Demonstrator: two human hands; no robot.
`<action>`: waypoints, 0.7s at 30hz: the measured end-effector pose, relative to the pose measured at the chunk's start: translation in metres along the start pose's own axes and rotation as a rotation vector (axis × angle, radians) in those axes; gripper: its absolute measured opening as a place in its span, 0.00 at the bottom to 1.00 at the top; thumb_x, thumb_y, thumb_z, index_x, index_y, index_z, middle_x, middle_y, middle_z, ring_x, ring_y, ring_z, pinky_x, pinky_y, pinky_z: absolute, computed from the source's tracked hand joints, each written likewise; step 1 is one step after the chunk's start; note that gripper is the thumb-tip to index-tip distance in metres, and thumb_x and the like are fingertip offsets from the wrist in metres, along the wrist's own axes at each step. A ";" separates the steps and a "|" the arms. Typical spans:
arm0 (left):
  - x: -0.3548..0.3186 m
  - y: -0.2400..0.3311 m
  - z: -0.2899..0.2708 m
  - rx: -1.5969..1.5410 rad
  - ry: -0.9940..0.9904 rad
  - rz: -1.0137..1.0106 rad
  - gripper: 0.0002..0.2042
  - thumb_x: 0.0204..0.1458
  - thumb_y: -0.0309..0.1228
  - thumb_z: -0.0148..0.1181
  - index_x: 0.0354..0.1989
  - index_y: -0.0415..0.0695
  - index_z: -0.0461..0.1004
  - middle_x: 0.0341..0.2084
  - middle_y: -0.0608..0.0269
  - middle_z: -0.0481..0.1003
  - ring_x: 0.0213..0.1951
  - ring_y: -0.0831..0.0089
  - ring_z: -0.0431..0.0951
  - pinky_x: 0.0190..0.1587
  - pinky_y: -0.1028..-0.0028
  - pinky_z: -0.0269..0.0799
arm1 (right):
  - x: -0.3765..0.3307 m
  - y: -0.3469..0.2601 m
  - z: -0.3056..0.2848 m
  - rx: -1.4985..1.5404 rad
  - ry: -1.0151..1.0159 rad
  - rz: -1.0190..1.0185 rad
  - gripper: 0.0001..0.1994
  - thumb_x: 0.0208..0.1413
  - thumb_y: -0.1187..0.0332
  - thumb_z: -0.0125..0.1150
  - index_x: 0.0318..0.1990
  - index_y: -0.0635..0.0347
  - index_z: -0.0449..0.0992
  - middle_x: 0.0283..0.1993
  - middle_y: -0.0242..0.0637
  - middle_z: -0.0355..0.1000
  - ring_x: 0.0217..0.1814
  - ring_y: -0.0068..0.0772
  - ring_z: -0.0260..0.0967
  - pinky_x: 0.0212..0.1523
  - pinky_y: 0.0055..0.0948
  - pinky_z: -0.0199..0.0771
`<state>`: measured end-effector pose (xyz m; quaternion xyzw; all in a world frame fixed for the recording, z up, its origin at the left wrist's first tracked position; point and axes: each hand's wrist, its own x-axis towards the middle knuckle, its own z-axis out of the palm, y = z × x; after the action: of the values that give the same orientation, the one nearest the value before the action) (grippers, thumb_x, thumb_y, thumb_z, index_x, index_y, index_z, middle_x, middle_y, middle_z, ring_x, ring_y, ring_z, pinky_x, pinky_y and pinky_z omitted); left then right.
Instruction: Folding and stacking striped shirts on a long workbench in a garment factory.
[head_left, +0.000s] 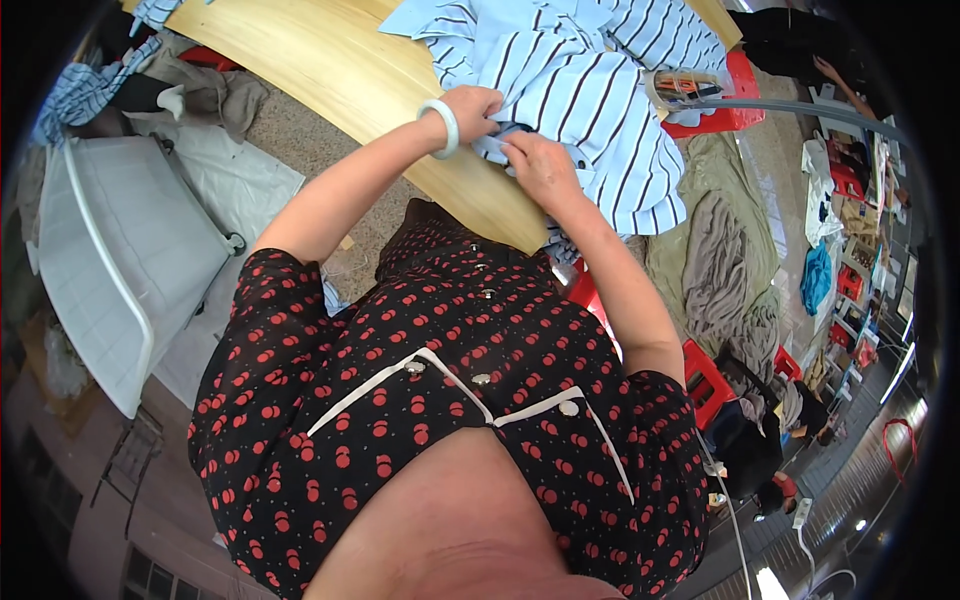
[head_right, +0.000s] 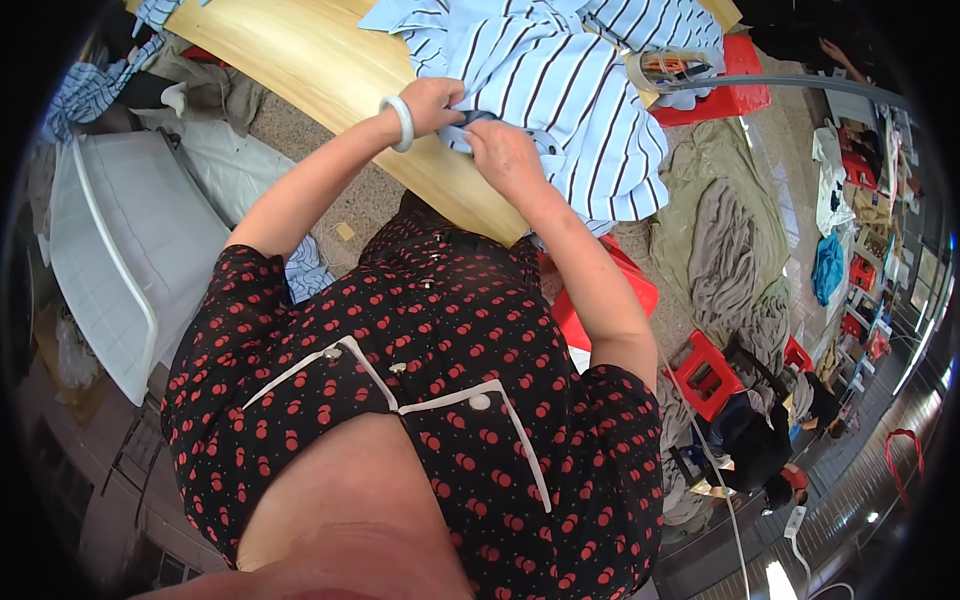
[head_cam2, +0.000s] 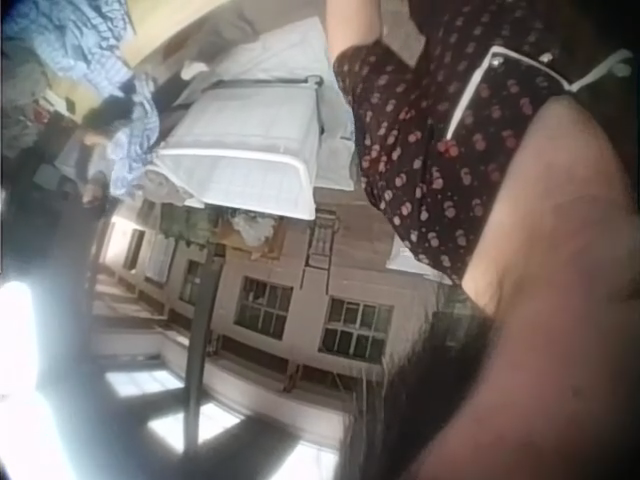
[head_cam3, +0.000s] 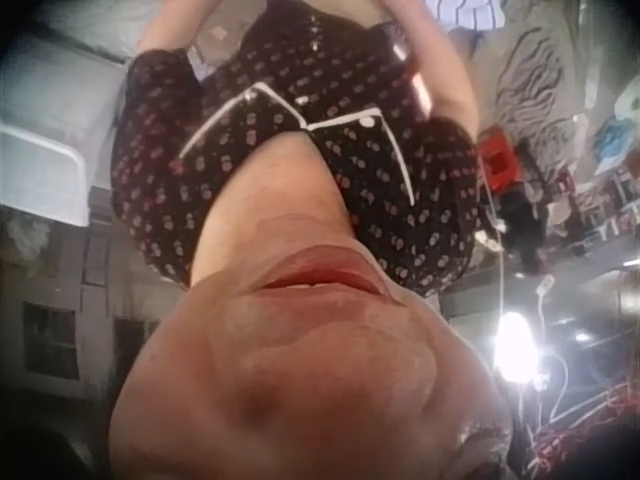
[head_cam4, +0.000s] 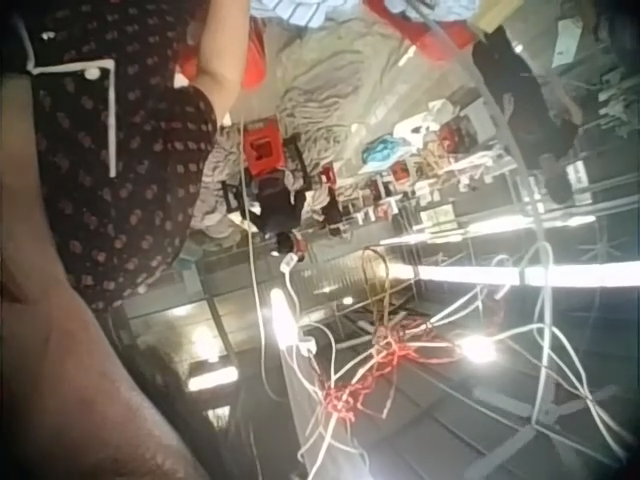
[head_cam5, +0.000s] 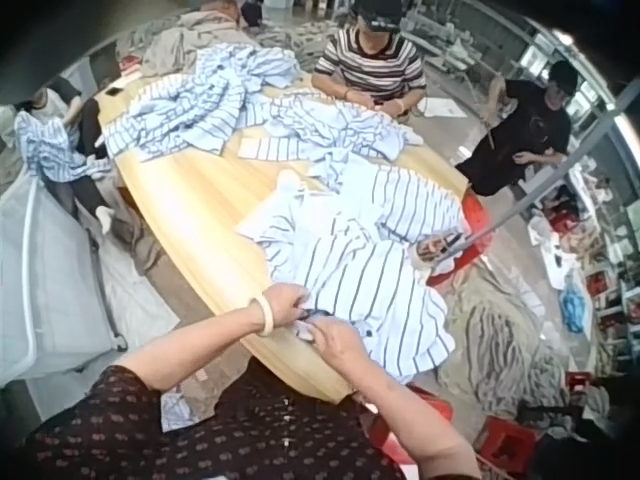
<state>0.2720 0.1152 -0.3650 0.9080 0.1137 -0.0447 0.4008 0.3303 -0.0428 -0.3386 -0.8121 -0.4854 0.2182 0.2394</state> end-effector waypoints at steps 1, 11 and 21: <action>-0.002 0.004 -0.009 -0.071 -0.048 -0.020 0.09 0.33 0.30 0.57 0.18 0.41 0.62 0.19 0.53 0.68 0.27 0.55 0.68 0.30 0.66 0.63 | 0.002 0.002 -0.001 -0.005 0.037 -0.021 0.07 0.47 0.68 0.48 0.31 0.60 0.70 0.26 0.44 0.68 0.29 0.45 0.65 0.30 0.36 0.63; 0.006 -0.005 -0.023 -0.527 -0.350 -0.109 0.10 0.41 0.32 0.57 0.18 0.40 0.65 0.13 0.67 0.67 0.17 0.81 0.69 0.21 0.81 0.65 | 0.010 -0.004 -0.013 0.058 -0.021 0.026 0.08 0.47 0.70 0.46 0.31 0.63 0.70 0.28 0.46 0.68 0.30 0.46 0.65 0.31 0.36 0.64; 0.018 -0.011 0.000 0.005 -0.102 0.184 0.14 0.43 0.38 0.50 0.19 0.37 0.67 0.16 0.49 0.68 0.20 0.58 0.68 0.24 0.65 0.62 | 0.010 0.007 0.000 0.005 -0.037 0.003 0.10 0.42 0.71 0.44 0.32 0.62 0.71 0.30 0.49 0.68 0.34 0.48 0.66 0.36 0.38 0.65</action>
<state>0.2866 0.1255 -0.3762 0.9121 0.0092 -0.0540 0.4064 0.3397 -0.0366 -0.3438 -0.8082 -0.4878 0.2347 0.2319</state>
